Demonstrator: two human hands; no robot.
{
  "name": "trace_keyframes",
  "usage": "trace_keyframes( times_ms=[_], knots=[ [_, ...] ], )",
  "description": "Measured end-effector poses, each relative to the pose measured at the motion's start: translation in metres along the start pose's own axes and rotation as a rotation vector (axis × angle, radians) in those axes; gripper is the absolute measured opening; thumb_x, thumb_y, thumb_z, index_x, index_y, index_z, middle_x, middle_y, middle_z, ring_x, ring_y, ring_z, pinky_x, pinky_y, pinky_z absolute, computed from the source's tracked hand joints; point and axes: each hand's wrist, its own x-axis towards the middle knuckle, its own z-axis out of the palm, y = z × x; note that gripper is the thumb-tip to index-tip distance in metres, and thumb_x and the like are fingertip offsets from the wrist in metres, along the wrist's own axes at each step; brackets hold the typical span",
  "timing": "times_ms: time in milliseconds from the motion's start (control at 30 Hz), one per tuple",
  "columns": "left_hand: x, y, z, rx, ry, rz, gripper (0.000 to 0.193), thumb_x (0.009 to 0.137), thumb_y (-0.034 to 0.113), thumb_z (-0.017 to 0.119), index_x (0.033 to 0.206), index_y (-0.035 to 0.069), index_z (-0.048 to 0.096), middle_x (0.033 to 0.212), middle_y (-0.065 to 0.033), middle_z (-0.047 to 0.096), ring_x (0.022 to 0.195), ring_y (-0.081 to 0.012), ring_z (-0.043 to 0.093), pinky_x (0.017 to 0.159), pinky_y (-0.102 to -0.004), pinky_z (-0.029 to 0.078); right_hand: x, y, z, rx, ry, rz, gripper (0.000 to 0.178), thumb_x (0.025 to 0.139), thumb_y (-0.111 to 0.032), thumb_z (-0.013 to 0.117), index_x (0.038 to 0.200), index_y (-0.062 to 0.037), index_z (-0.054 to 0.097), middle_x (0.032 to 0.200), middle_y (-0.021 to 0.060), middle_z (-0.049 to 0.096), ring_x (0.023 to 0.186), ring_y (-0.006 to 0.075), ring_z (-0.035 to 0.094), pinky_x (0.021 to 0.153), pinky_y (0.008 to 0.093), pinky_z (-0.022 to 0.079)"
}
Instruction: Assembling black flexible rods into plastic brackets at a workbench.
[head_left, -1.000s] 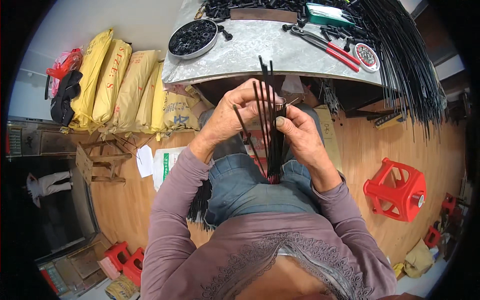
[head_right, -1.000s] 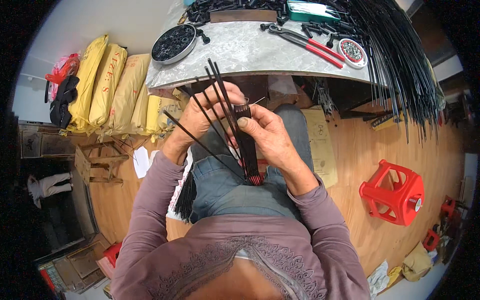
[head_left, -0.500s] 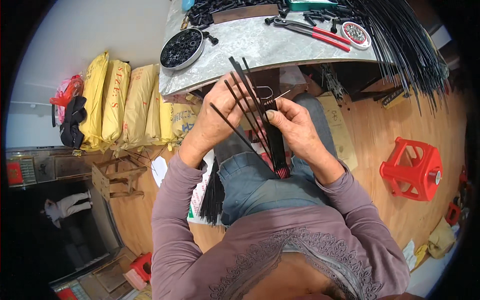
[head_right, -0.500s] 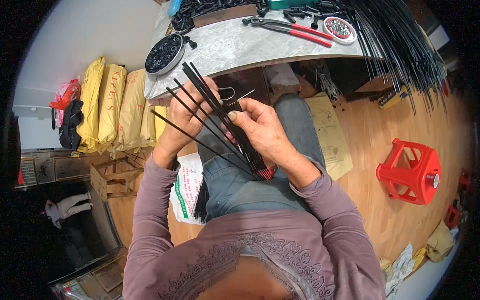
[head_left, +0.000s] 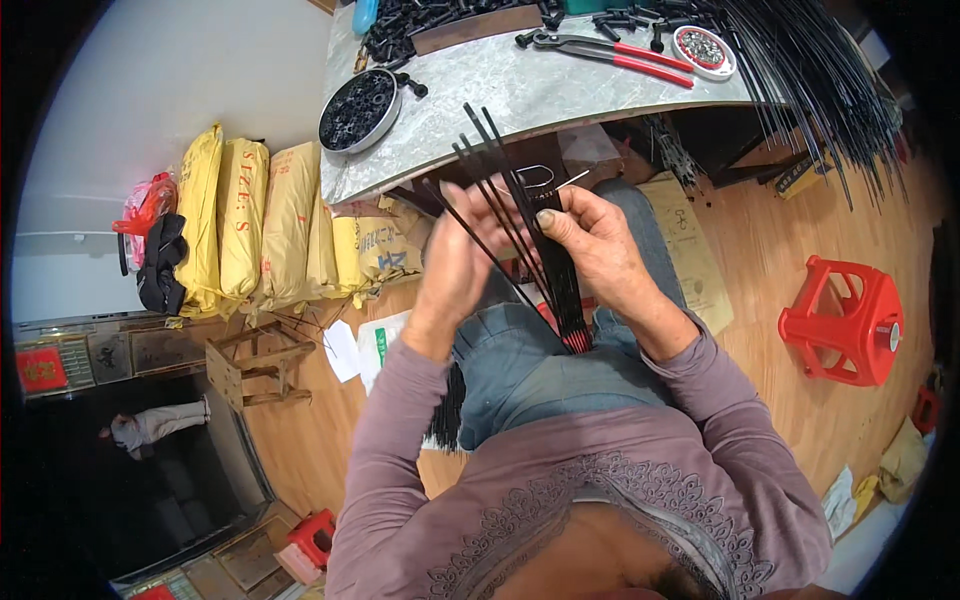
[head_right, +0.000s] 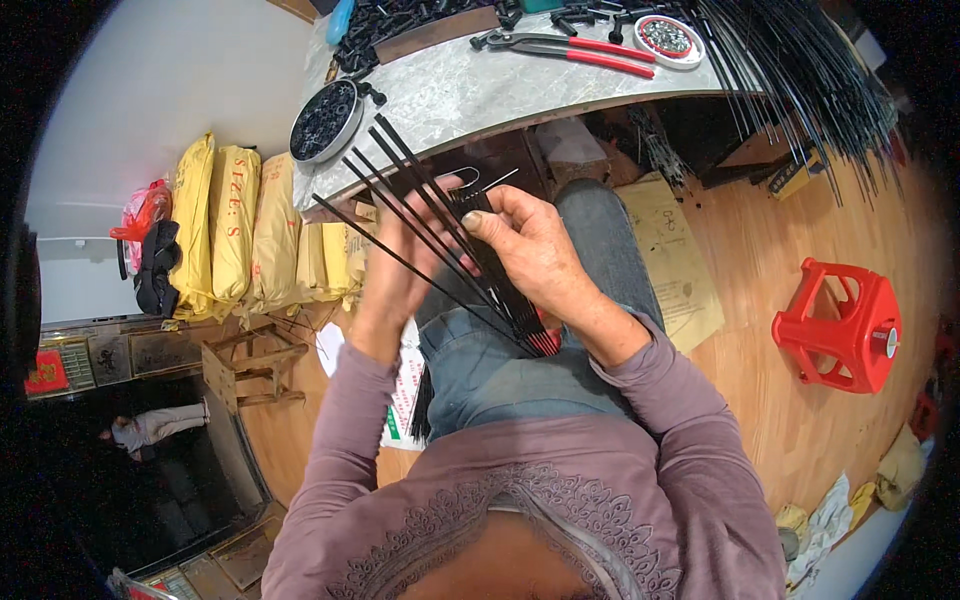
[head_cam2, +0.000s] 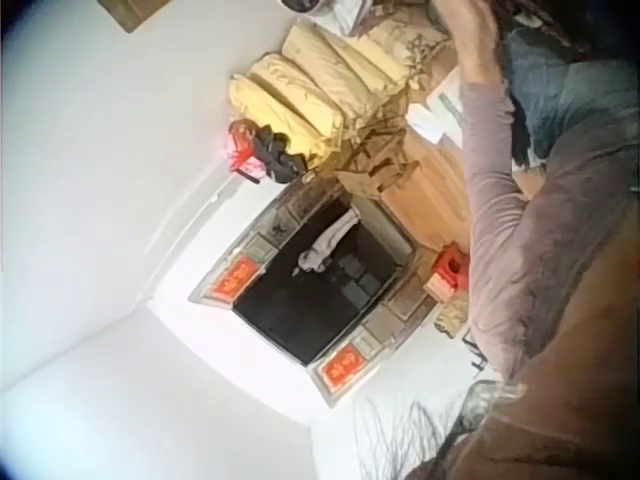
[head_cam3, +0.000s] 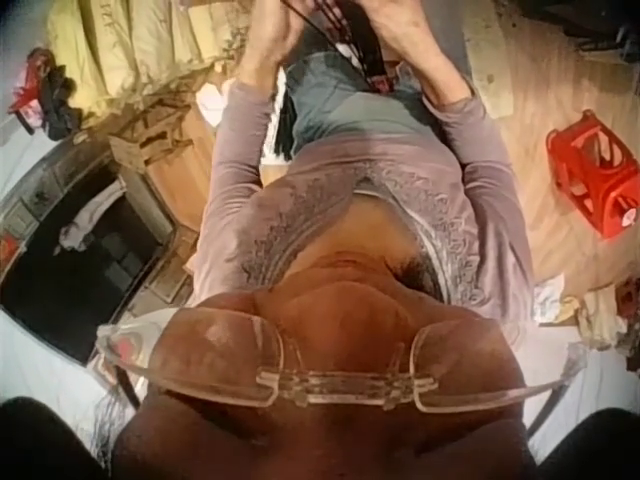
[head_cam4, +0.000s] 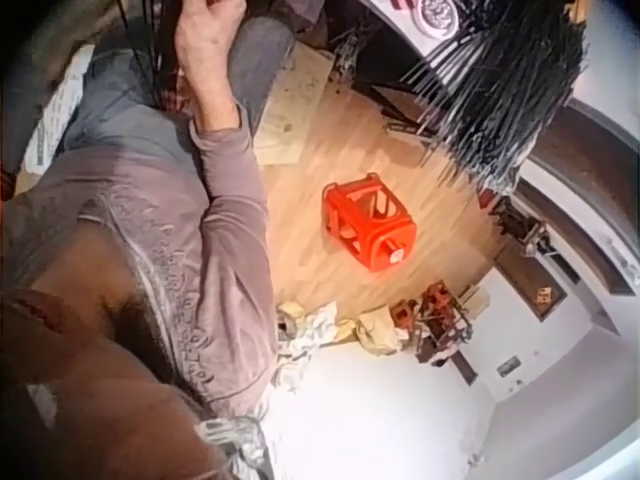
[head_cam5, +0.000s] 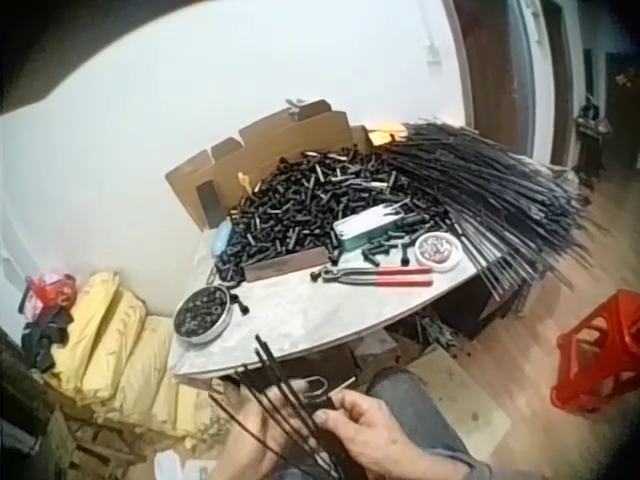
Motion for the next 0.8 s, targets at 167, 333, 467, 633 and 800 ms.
trace_keyframes(
  times_ms=[167, 333, 467, 633, 800],
  knots=[
    [-0.018, -0.009, 0.02, 0.012, -0.068, 0.104, 0.051, 0.093, 0.048, 0.051, 0.118, 0.005, 0.058, 0.105, 0.0006, 0.06, 0.09, -0.0081, 0.055, 0.079, -0.0226, 0.044, 0.001, 0.0, -0.002, -0.044, 0.015, 0.003, 0.018, 0.094, -0.016, 0.06, 0.103, -0.0007, 0.06, 0.087, 0.0013, 0.063, 0.075, 0.0061, 0.058, 0.069, 0.0226, 0.051],
    [-0.019, 0.003, 0.045, 0.018, 0.016, 0.108, 0.025, 0.087, 0.016, 0.069, 0.109, 0.005, 0.063, 0.096, 0.0018, 0.061, 0.087, -0.0063, 0.054, 0.079, -0.0219, 0.044, 0.003, 0.008, -0.01, -0.18, 0.06, -0.085, 0.017, 0.094, -0.016, 0.06, 0.102, -0.0012, 0.06, 0.087, -0.0009, 0.062, 0.078, 0.0042, 0.056, 0.07, 0.0202, 0.048],
    [-0.007, -0.004, 0.043, -0.015, 0.038, 0.081, 0.025, 0.086, 0.015, 0.069, 0.108, 0.004, 0.063, 0.096, 0.0005, 0.062, 0.087, -0.0074, 0.055, 0.079, -0.0224, 0.045, -0.001, 0.004, -0.008, -0.26, 0.072, -0.142, 0.016, 0.094, -0.015, 0.06, 0.101, -0.0011, 0.061, 0.087, -0.0016, 0.062, 0.079, 0.0033, 0.055, 0.07, 0.0197, 0.046],
    [0.001, -0.014, 0.047, 0.032, -0.004, 0.186, 0.024, 0.09, 0.017, 0.064, 0.108, 0.001, 0.063, 0.098, -0.0056, 0.066, 0.09, -0.0126, 0.061, 0.083, -0.0256, 0.048, -0.005, -0.015, -0.003, -0.466, 0.038, -0.176, 0.018, 0.089, -0.012, 0.063, 0.1, 0.0025, 0.062, 0.083, 0.0031, 0.065, 0.075, 0.0065, 0.057, 0.068, 0.0236, 0.048],
    [-0.004, -0.007, 0.044, -0.036, -0.008, 0.103, 0.031, 0.088, 0.026, 0.067, 0.104, 0.0, 0.064, 0.089, -0.0074, 0.067, 0.082, -0.0145, 0.064, 0.075, -0.0273, 0.052, -0.008, -0.058, -0.045, -0.688, -0.189, 0.081, 0.015, 0.086, -0.01, 0.065, 0.093, 0.0034, 0.067, 0.082, 0.0045, 0.067, 0.079, 0.0106, 0.061, 0.073, 0.0269, 0.05]
  ],
)
